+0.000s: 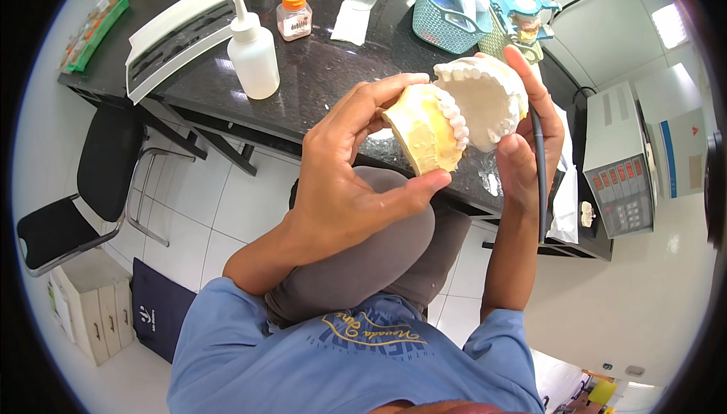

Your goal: The person applies a white substance to a dental model using a small brush, occasionally wiping the brush with a paper towel and picking up more substance from a nearby surface.

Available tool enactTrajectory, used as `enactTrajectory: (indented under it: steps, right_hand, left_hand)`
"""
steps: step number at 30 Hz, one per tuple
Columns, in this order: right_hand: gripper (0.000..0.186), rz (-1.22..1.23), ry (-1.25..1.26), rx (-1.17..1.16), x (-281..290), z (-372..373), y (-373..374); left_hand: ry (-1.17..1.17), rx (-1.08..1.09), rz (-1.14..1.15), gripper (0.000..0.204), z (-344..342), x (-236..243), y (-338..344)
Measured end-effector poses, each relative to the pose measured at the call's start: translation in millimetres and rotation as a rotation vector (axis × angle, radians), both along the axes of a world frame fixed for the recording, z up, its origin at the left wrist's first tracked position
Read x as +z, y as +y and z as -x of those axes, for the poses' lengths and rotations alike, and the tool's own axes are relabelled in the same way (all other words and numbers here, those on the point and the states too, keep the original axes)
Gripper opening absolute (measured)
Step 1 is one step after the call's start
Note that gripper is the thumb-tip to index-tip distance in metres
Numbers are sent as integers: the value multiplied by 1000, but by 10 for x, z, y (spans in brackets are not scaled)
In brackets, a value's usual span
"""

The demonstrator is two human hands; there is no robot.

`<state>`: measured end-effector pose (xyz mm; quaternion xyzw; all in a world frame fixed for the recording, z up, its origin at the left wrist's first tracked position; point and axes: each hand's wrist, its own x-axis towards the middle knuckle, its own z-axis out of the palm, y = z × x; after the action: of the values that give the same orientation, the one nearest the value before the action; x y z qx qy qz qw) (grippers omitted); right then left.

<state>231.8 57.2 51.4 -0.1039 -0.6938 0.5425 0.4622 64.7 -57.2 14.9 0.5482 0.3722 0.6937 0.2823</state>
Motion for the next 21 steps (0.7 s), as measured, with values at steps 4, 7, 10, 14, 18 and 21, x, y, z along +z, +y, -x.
enactTrajectory:
  steps: [4,7,10,14,18,21]
  right_hand:
    - [78,11,-9,-21,-29,34,-11]
    - [74,235,169,-44,-27,122,-23]
    - [70,304,210,-29,-46,156,-39]
    - [58,311,245,-105,-142,210,-108]
    - [54,348,321,-185,-124,352,-248]
    - [59,344,363,-265,-99,473,-350]
  left_hand:
    - [-47,0,-23,70,40,-28,20]
    - [-166,-31,-80,65,68,-27,26]
    - [-151,-55,-73,67,130,-21,36]
    - [-298,-141,-144,65,163,-169,177]
    - [-472,-149,-148,59,145,-140,243]
    - [-539,-128,-103,60,105,-163,282]
